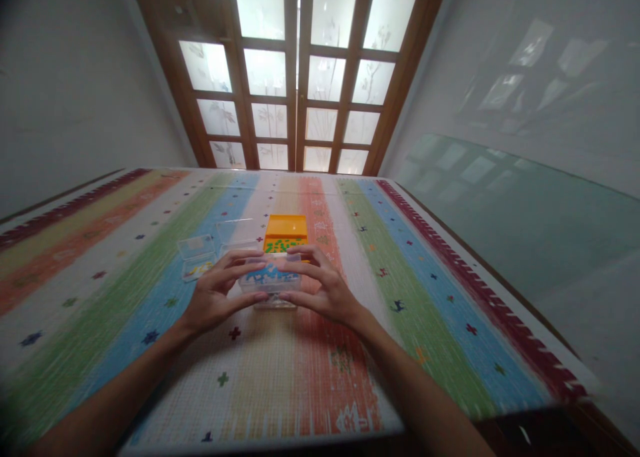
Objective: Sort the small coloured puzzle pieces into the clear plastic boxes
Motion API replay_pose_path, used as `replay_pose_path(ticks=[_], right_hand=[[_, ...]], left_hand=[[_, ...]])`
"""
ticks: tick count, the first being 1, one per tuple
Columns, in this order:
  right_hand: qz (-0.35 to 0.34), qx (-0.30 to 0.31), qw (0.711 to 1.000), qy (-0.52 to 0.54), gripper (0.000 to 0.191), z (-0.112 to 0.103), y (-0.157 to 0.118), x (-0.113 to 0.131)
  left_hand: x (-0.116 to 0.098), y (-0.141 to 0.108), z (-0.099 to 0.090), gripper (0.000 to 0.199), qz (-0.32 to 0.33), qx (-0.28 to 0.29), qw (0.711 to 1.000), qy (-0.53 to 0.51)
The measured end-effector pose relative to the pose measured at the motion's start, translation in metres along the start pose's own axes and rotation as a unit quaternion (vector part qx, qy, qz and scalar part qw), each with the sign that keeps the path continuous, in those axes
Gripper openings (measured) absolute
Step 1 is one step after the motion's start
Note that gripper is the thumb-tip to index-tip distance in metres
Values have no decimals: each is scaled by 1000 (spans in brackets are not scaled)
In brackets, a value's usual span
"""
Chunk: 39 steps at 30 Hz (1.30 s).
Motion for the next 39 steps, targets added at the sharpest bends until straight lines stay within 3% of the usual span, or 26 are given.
replay_pose_path(ticks=[21,33,39], right_hand=[[-4,0,999,51,39,2,-4,-8],[-3,40,999,8,51,18,-3,-12],[-11,34,999,21,46,18,-2,-10]], left_hand=[[-6,2,-1,41,26,10,999,22],[8,0,1,45,4,25,1000,-1],[9,-1,3,41,2,21,1000,-23]])
Point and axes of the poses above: each hand's wrist, its own y-axis towards the middle knuckle, its own z-axis out of the palm, x = y × z, the point moved 8 cm from there along y, towards the middle knuckle, and after that the axes turned 14 degrees about x, right-handed, at the moved point
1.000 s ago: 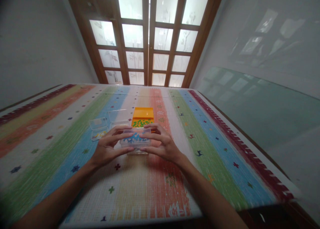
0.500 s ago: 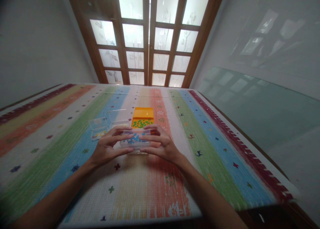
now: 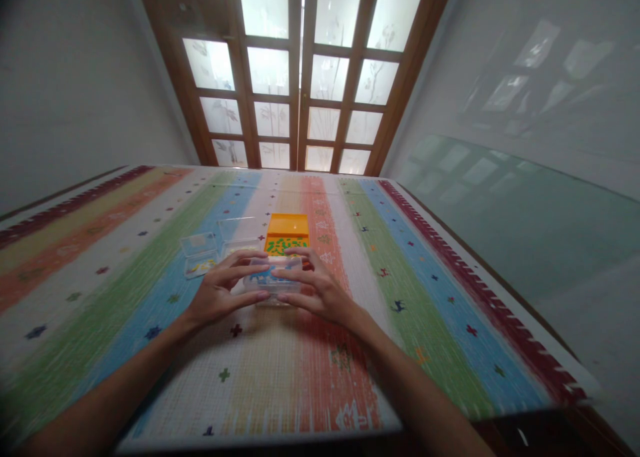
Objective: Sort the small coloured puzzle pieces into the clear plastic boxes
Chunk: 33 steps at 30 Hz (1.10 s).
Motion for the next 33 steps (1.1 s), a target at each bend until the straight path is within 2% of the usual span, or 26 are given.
replay_pose_path(ticks=[8,15,18,22,26,33], right_hand=[[-8,5,1000,-4,44,1,0,3],[-1,11,999,-31,42,2,0,1],[3,25,999,-44,44,3,1,2],[12,34,998,-56,63,4,0,0],[28,49,997,-49,71,5,-3,-10],[55,90,994,-28,78,14,-7,-24]], left_hand=[[0,0,1,39,-7,7,1000,-10],[-3,2,-3,40,0,18,1000,25],[0,0,-4,54,-15,27,999,20],[12,-4,1,74,-55,62,996,22],[22,-7,8,82,-66,97,993,17],[34,-11,15,89,-92,151,982,66]])
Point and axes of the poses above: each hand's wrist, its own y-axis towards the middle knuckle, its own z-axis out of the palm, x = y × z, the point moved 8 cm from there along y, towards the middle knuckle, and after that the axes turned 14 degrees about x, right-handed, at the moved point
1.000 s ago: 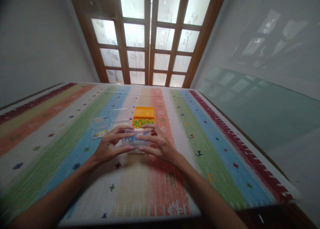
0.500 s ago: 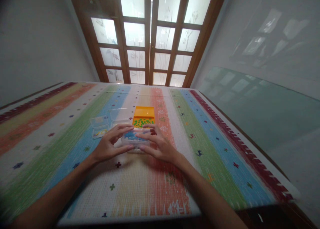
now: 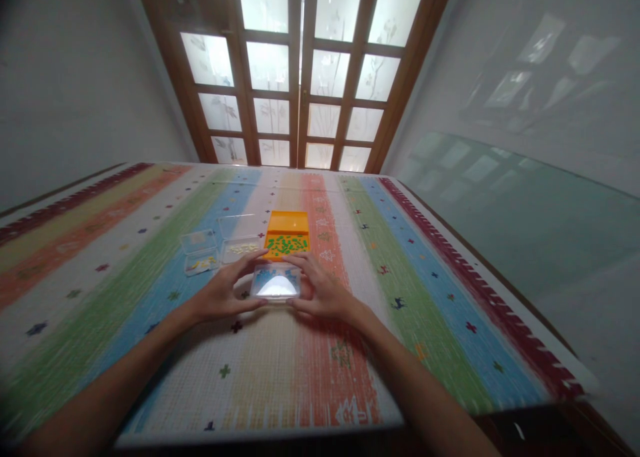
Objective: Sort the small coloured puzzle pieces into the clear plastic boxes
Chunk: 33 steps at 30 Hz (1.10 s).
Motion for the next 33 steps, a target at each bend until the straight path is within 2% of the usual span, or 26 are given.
replay_pose_path(ticks=[7,17,22,24,26,29,31,33], right_hand=[[5,2,1000,13,76,6,0,-6],[25,1,1000,19,78,8,-1,-15],[32,1,999,24,79,9,-1,-18],[37,3,999,24,80,9,-1,-19],[36,7,999,24,80,10,-1,-19],[34,12,999,27,82,10,-1,-18],[40,13,999,33,83,10,-2,-20],[48,14,998,41,86,11,-3,-23]], left_hand=[[3,2,6,83,-7,17,1000,5],[9,3,9,79,-21,32,998,-56],[8,1,5,88,-38,40,998,-34],[6,-2,0,83,-38,41,998,-28],[4,-4,-10,66,-27,25,999,-18],[8,-8,-32,48,-39,-52,996,64],[15,-11,-44,40,-71,-103,979,159],[24,-12,-49,32,-96,-114,960,236]])
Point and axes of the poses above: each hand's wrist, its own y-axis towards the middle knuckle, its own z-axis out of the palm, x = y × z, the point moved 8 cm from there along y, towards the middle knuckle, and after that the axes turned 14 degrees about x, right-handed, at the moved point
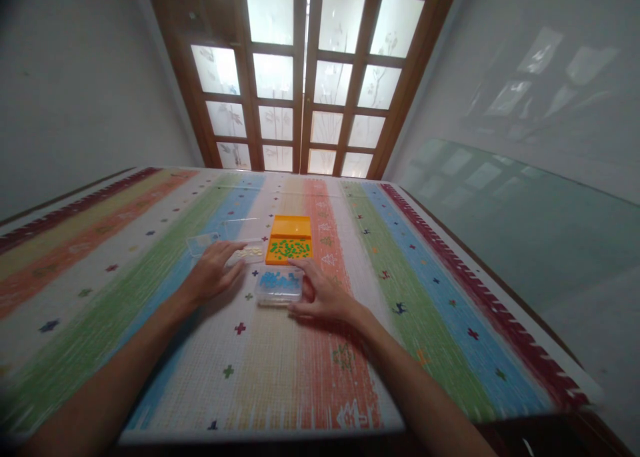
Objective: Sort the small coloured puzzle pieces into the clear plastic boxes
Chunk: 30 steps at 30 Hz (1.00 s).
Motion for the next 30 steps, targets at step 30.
replay_pose_path(ticks=[30], right_hand=[[33,-29,997,60,104,-11,1,-12]], left_hand=[[11,6,-3,20,-3,0,995,101]])
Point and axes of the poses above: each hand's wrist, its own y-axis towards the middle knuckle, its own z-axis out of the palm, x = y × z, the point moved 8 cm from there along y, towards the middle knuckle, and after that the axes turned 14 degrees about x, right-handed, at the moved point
